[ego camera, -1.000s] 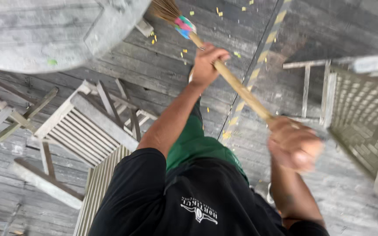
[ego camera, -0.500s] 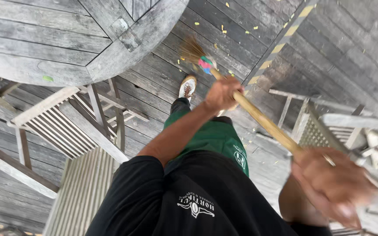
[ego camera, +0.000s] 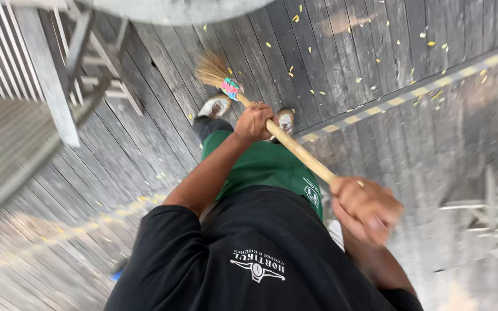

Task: The person sweeps scattered debris on a wooden deck using a traditional straw broom. They move around the area, sweeping under and around wooden chairs and a round table, and occasionally reposition a chair to access the floor underneath.

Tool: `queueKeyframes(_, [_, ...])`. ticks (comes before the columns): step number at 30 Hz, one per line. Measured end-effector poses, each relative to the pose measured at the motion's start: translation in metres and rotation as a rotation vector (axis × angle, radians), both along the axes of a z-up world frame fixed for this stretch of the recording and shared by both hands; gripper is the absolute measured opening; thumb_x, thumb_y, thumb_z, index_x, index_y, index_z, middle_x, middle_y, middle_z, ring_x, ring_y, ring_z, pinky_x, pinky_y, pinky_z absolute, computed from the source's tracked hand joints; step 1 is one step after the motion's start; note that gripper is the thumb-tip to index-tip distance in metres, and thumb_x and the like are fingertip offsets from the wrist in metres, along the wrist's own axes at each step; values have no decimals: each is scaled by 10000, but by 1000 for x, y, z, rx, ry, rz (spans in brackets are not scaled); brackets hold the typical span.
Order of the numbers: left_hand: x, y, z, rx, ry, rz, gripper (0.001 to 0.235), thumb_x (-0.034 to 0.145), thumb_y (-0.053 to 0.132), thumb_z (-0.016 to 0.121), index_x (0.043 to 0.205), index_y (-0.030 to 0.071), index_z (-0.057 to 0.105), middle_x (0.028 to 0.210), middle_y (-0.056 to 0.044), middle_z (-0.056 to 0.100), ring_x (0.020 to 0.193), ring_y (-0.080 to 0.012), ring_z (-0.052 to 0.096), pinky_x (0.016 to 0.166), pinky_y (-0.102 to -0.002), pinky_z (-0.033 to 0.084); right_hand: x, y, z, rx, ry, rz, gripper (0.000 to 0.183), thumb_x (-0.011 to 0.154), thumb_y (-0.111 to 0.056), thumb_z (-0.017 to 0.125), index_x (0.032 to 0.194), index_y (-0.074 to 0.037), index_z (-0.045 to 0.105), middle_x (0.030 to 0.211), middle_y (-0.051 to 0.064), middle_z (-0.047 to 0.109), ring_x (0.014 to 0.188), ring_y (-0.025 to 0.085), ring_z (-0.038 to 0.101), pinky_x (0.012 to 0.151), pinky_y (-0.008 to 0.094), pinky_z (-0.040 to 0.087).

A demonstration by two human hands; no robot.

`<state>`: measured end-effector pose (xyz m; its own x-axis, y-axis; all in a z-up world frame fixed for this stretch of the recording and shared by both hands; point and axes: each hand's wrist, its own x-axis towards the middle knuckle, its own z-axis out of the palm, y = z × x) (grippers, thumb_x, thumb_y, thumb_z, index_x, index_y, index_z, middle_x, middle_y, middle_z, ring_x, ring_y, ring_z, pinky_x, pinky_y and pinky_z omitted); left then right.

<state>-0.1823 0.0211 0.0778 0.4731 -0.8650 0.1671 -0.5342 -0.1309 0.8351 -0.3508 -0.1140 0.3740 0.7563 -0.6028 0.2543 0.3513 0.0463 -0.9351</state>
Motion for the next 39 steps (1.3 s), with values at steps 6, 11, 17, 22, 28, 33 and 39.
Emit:
queueKeyframes(6, [3,-61,22,-67,-243,159,156,730,170,753,693,99,619,701,-91,612,712,-326,623,723,-436,491,-19,-50,7,-52,-118,36,359,782,3,669,599,-89,373,518,34,436,441,166,374,509,362,382])
queueKeyframes(11, [-7,-75,-28,-132,-107,372,214,792,171,695,652,90,554,697,-104,589,730,-347,618,825,-449,525,2,-35,-35,-17,-131,127,299,862,-92,585,627,-28,412,567,76,426,490,188,379,539,418,359])
queueKeyframes(17, [-108,-12,-2,67,111,340,340,865,324,690,626,88,634,677,-141,660,686,-390,644,739,-486,515,12,-53,20,-112,15,711,374,932,-171,628,624,-35,465,565,49,502,480,178,485,568,407,482])
queueKeyframes(22, [-145,42,51,184,181,382,307,865,347,689,653,127,660,637,-135,641,614,-382,632,624,-508,520,18,-52,46,33,-60,1038,472,974,-273,650,579,-48,524,536,31,529,446,178,523,563,380,519])
queueKeyframes(28, [-111,35,78,-221,74,595,234,825,207,726,793,79,533,759,-112,578,769,-360,612,734,-484,495,-19,-39,62,-329,-155,934,401,908,-77,666,550,-74,485,524,24,543,451,168,575,625,432,576])
queueKeyframes(33, [-70,26,32,-240,54,908,187,849,125,715,792,68,546,801,-139,565,827,-370,602,793,-478,512,1,28,2,-613,-186,859,327,903,-53,541,610,7,409,565,101,537,503,281,558,555,484,502])
queueKeyframes(39, [-158,101,-3,-63,19,856,215,815,160,718,745,48,548,711,-180,580,742,-421,597,757,-515,481,1,61,1,-108,-143,984,338,888,-82,554,573,-38,442,534,45,504,446,184,496,491,383,442])
